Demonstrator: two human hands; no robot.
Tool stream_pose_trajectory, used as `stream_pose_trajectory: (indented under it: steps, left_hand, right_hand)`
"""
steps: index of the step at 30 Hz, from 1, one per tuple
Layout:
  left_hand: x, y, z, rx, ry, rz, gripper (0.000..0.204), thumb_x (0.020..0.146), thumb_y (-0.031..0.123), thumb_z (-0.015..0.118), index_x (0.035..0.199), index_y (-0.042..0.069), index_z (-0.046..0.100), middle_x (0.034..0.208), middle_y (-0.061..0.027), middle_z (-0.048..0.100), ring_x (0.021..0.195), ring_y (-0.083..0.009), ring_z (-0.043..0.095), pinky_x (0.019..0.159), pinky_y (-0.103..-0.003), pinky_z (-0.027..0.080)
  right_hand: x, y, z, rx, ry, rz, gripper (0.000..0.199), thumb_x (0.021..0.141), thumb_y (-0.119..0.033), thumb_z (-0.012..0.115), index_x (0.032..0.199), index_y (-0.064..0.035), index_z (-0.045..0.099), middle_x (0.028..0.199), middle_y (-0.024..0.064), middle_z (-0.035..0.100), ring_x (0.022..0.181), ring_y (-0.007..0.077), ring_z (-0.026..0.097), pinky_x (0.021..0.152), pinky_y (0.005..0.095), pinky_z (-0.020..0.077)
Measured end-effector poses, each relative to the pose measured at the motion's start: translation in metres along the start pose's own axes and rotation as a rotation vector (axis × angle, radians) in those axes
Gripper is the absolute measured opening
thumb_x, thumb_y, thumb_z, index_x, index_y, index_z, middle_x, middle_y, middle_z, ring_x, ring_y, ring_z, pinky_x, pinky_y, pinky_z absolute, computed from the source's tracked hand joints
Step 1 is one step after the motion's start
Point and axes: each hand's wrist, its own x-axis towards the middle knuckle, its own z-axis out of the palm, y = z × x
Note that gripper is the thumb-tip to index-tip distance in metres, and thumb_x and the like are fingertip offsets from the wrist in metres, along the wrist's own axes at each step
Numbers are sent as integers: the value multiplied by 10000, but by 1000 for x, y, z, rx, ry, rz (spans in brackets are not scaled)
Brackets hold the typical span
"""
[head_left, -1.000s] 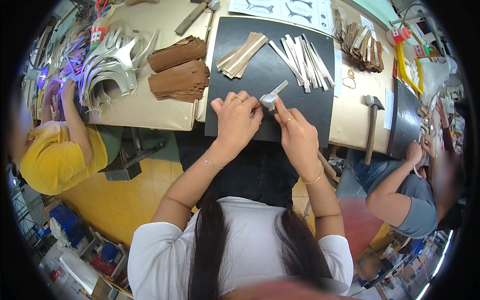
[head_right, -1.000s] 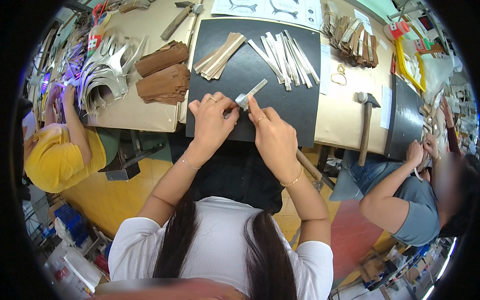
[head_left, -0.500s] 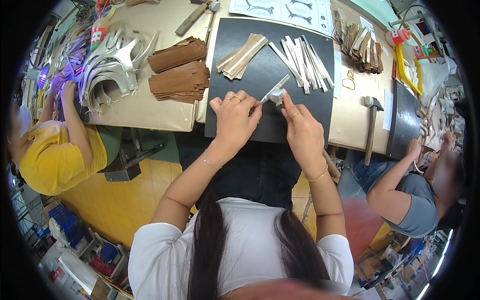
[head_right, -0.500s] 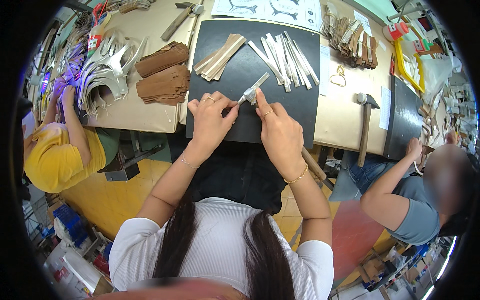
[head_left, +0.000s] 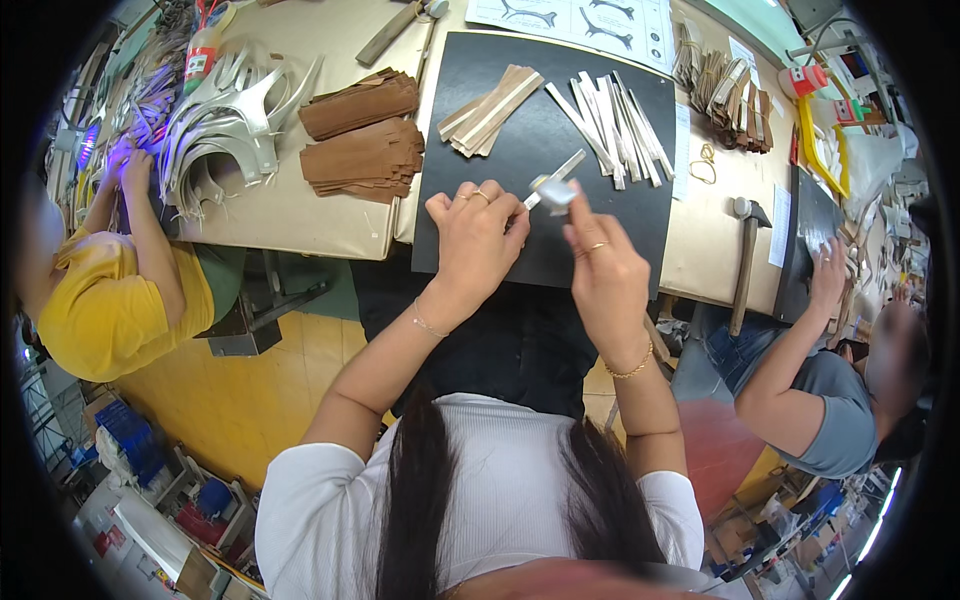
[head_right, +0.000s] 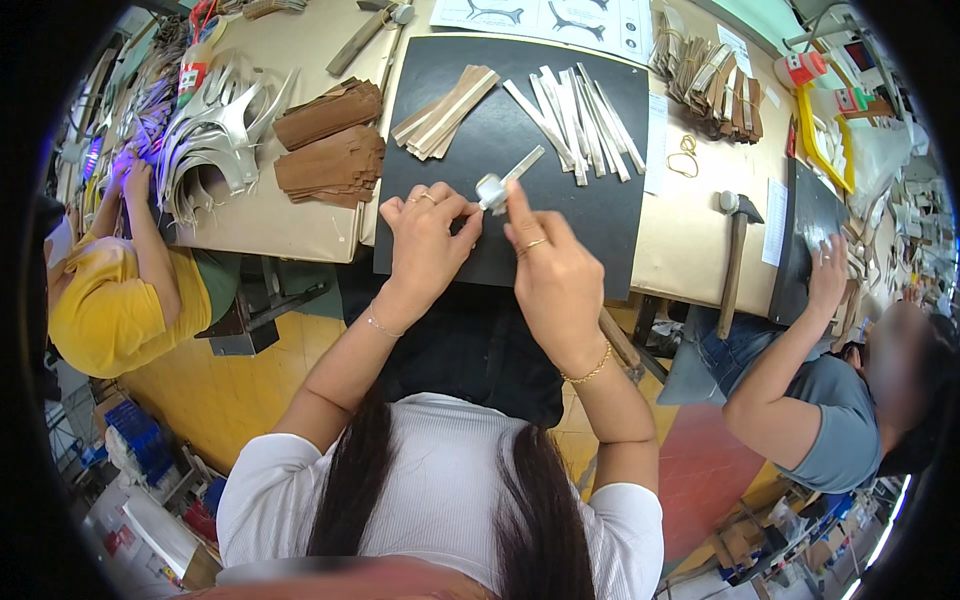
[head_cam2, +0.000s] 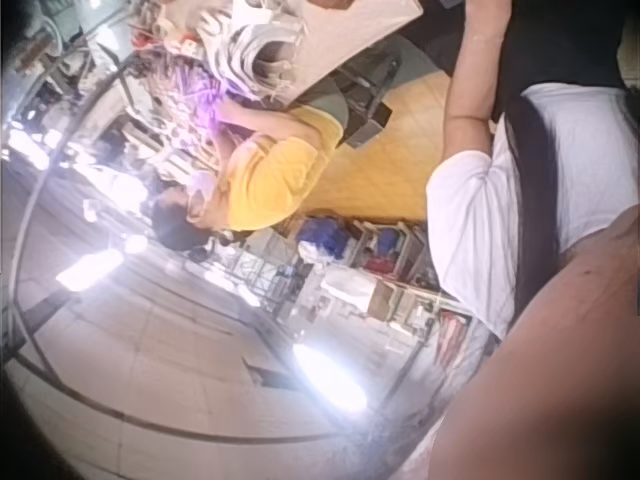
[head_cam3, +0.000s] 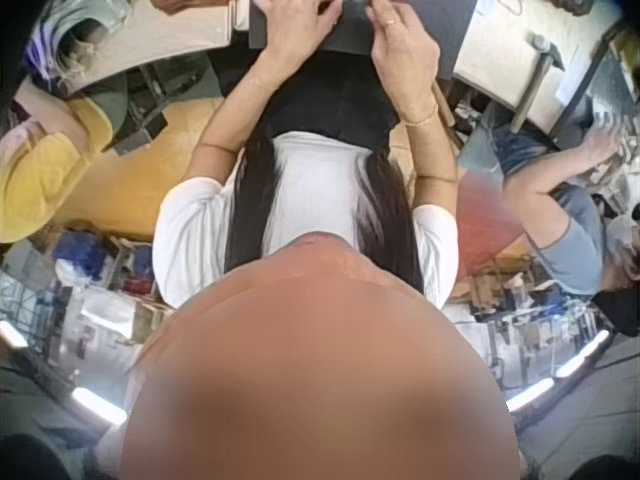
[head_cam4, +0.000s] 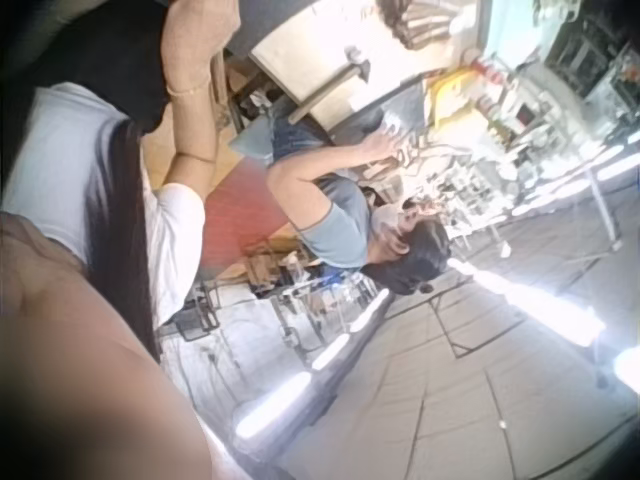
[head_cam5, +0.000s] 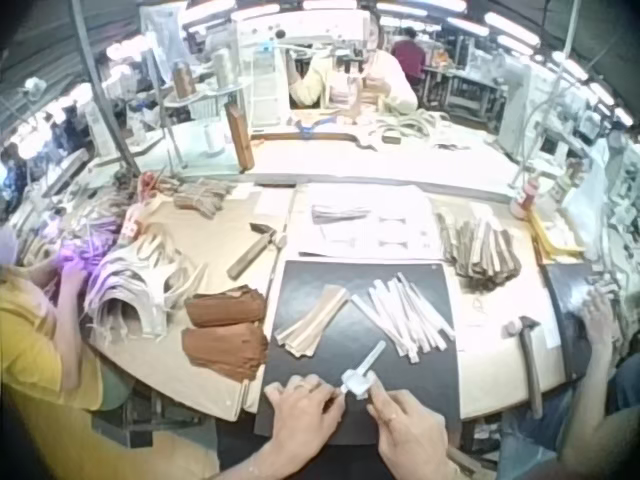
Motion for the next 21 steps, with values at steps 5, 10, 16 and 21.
stream_pose_trajectory:
  steps: [5,10,16,21]
  left_hand:
    - [-7,-4,-6,-4,5,13,64,797,166,780,800,127,730,831,19,635,865,-196,572,820,-412,285]
    - [-10,-3,-8,-34,5,-4,68,789,171,767,783,138,708,825,11,624,860,-209,568,812,-423,286]
    - [-9,-4,-9,-3,7,7,80,798,161,789,787,116,724,816,14,641,840,-205,578,824,-399,289]
    - [-12,-4,-9,-11,12,0,90,792,164,799,788,117,722,814,15,635,842,-202,580,820,-400,292]
  right_hand:
    - [4,4,0,-141,-145,27,436,957,-156,660,1390,-189,623,819,73,631,627,289,659,578,395,532]
    - [10,3,-8,-98,-29,71,443,944,-135,672,1383,-176,628,848,71,648,647,284,660,583,399,531]
    - [4,-10,-4,-104,-178,5,451,924,-114,694,1369,-153,635,862,67,656,661,264,670,595,385,537]
    - [1,-8,-4,29,8,-7,444,916,-111,702,1355,-148,647,875,61,672,661,261,673,591,377,538]
